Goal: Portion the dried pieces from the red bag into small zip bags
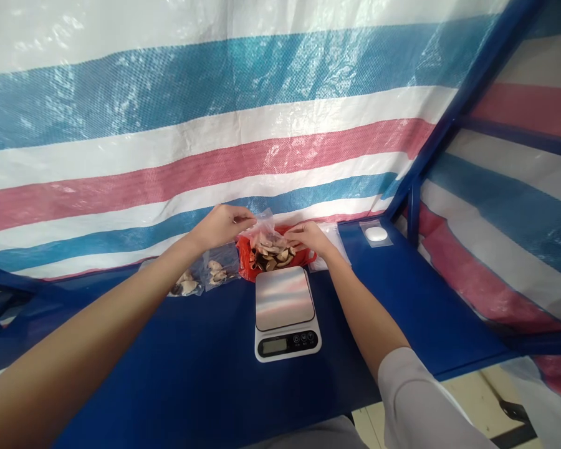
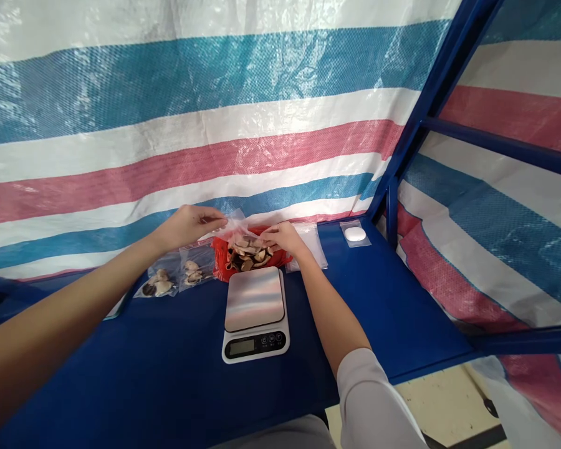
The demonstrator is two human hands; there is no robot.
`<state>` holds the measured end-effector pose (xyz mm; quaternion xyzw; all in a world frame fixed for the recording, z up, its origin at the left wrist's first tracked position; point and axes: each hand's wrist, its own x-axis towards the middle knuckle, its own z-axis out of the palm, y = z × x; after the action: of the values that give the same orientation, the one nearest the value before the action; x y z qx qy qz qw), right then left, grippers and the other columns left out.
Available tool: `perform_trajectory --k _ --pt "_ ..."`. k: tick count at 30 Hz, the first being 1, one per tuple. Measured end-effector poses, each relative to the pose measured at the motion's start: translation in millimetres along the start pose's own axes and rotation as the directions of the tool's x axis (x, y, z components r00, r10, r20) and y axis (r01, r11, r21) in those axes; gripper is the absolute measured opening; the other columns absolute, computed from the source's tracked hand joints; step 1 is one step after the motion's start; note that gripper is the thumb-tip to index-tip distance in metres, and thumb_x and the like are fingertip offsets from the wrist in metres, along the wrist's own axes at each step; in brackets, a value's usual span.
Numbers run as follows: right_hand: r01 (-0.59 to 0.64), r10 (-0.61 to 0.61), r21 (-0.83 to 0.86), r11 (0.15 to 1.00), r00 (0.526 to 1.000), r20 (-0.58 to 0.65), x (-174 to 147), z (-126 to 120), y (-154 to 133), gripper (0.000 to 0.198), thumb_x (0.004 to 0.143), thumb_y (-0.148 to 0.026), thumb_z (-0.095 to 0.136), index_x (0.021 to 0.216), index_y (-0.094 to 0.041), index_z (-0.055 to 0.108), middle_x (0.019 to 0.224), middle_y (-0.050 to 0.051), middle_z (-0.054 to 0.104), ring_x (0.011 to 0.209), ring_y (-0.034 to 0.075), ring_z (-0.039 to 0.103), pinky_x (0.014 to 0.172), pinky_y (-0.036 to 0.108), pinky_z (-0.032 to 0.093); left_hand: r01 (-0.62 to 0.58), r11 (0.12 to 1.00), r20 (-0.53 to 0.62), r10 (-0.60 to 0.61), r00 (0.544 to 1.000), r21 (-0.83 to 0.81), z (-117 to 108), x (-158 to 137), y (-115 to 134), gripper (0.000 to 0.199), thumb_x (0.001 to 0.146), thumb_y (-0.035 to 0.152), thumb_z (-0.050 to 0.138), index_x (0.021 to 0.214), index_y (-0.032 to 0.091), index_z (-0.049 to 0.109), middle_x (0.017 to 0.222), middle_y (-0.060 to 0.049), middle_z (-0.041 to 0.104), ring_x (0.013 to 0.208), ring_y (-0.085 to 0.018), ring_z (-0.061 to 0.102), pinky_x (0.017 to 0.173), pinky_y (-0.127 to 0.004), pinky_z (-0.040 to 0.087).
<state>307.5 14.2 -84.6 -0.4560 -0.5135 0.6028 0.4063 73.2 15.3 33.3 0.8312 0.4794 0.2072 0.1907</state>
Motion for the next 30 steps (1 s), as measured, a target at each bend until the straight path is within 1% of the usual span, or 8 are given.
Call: perform_trajectory --k 5,8,11,15,20,24,28,30 --pt "-0.006 0.006 -0.007 1.0 1.0 0.016 -4 2 -5 0.01 0.077 -0.023 0.073 0.073 -0.014 0.076 0.065 0.004 0.072 0.061 0.015 0.066 0.057 0.024 0.054 0.003 0.999 -0.012 -0.003 1.0 -0.038 -4 2 -3 0.028 0.079 0.046 0.063 0.08 0.02 0.075 0.078 -0.005 0.075 0.072 -0.021 0.066 0.069 -0.031 0.048" --pt "0.006 -0.006 -0.013 1.0 1.0 0.014 -6 5 -6 0.011 0.078 -0.025 0.073 0.073 -0.015 0.077 0.065 0.004 0.073 0.063 0.015 0.066 0.055 0.023 0.052 0.004 0.998 -0.036 -0.007 0.999 -0.063 -7 1 -2 0.033 0.079 0.051 0.064 0.081 0.019 0.074 0.077 -0.005 0.074 0.07 -0.021 0.066 0.068 -0.031 0.05" --pt "0.017 -0.017 -0.009 1.0 1.0 0.01 -5 8 -4 0.013 0.079 -0.026 0.072 0.073 -0.016 0.076 0.069 0.005 0.074 0.065 0.015 0.067 0.054 0.021 0.05 0.004 0.996 -0.032 -0.007 0.999 -0.084 -10 1 0 0.037 0.079 0.054 0.064 0.08 0.018 0.073 0.076 -0.006 0.073 0.068 -0.021 0.066 0.067 -0.031 0.05" --pt "0.018 -0.018 0.029 0.999 1.0 0.002 -4 12 0 0.012 0.077 -0.027 0.075 0.075 -0.015 0.076 0.07 0.005 0.075 0.066 0.016 0.067 0.054 0.022 0.052 -0.005 0.997 -0.031 0.003 1.0 -0.073 -16 1 1 0.04 0.079 0.056 0.064 0.081 0.018 0.073 0.075 -0.006 0.072 0.067 -0.02 0.065 0.066 -0.031 0.05" --pt "0.077 -0.075 0.045 0.996 0.996 -0.046 -8 16 -5 0.019 0.076 -0.033 0.077 0.079 -0.014 0.076 0.072 0.005 0.075 0.066 0.015 0.068 0.053 0.021 0.051 -0.031 0.994 -0.088 0.022 0.996 -0.107 -19 -1 3 0.04 0.079 0.057 0.064 0.079 0.018 0.073 0.075 -0.006 0.071 0.067 -0.019 0.064 0.067 -0.03 0.05" --pt "0.069 -0.061 0.112 0.991 0.995 -0.076 -12 21 -11 0.02 0.072 -0.034 0.08 0.077 -0.015 0.074 0.072 0.004 0.075 0.067 0.015 0.069 0.055 0.021 0.053 -0.007 0.985 -0.115 -0.013 0.993 -0.17 -19 -4 2 0.038 0.076 0.057 0.067 0.078 0.019 0.074 0.072 -0.005 0.07 0.065 -0.019 0.064 0.066 -0.031 0.051" --pt "0.078 -0.059 0.188 0.979 0.993 -0.106 -19 25 -17 0.021 0.073 -0.033 0.081 0.082 -0.015 0.074 0.075 0.003 0.076 0.069 0.014 0.071 0.064 0.023 0.058 0.037 0.959 -0.193 -0.095 0.977 -0.281 -20 -13 1 0.036 0.072 0.055 0.073 0.078 0.019 0.074 0.074 -0.006 0.072 0.068 -0.02 0.065 0.067 -0.032 0.052" --pt "0.077 -0.05 0.21 0.975 0.99 -0.131 -25 25 -19 0.022 0.074 -0.033 0.081 0.084 -0.016 0.074 0.076 0.003 0.076 0.069 0.014 0.072 0.067 0.023 0.059 0.064 0.942 -0.208 -0.139 0.968 -0.331 -22 -21 2 0.036 0.071 0.054 0.075 0.078 0.019 0.075 0.076 -0.007 0.073 0.068 -0.02 0.066 0.066 -0.032 0.053"
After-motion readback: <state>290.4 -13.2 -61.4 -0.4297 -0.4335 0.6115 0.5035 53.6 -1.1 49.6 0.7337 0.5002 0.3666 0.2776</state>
